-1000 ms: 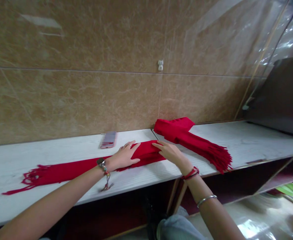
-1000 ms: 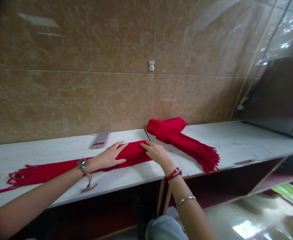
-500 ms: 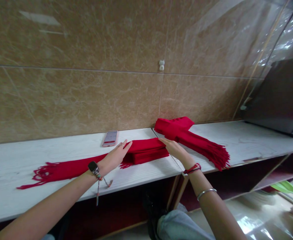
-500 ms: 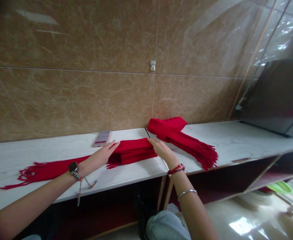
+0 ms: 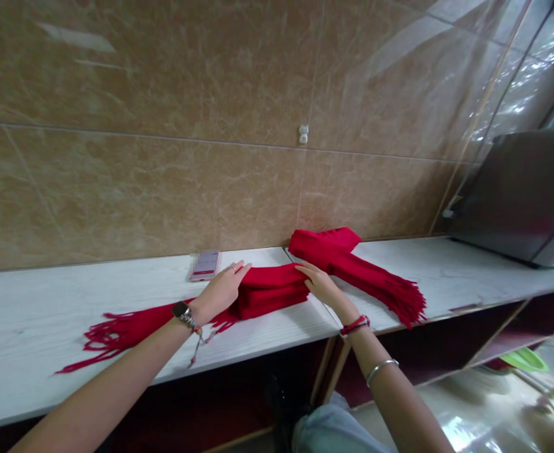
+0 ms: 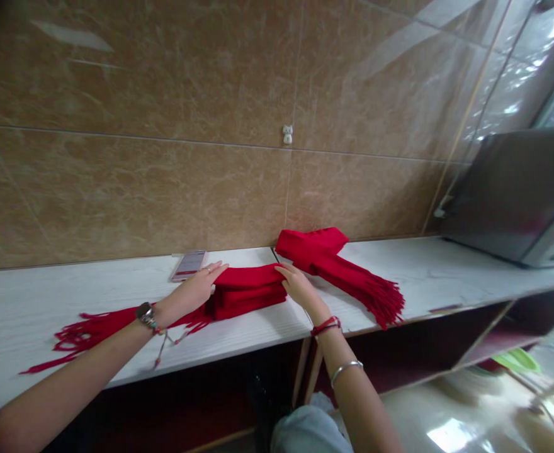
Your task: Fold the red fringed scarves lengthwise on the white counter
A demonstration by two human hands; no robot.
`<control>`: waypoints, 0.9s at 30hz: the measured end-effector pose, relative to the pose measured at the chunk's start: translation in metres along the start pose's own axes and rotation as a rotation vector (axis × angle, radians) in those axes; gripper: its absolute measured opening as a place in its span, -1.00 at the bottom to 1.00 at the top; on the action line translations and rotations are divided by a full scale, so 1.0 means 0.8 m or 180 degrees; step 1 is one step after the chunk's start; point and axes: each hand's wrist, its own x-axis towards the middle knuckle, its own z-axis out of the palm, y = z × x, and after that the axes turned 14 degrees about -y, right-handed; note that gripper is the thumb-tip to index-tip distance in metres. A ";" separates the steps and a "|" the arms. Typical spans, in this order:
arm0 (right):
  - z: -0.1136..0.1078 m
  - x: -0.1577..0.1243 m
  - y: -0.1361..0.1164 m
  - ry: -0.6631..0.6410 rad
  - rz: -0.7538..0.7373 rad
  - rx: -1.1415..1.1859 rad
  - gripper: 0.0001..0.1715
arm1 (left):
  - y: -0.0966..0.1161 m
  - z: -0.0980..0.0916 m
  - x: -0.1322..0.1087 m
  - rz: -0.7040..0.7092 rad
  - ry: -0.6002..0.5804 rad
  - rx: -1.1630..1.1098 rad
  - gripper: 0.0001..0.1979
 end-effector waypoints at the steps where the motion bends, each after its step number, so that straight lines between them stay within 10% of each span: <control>1: -0.002 0.004 -0.009 -0.0026 -0.0076 -0.0024 -0.35 | -0.001 -0.004 0.000 0.0003 0.0042 -0.0031 -0.36; 13: -0.004 0.008 -0.017 -0.0107 0.0001 0.0144 -0.33 | 0.025 0.015 -0.003 0.0247 -0.0095 -0.0135 -0.62; 27: -0.013 0.006 -0.046 -0.0194 -0.0232 -0.0404 -0.42 | 0.036 0.012 0.012 -0.0254 -0.0479 -0.0021 -0.48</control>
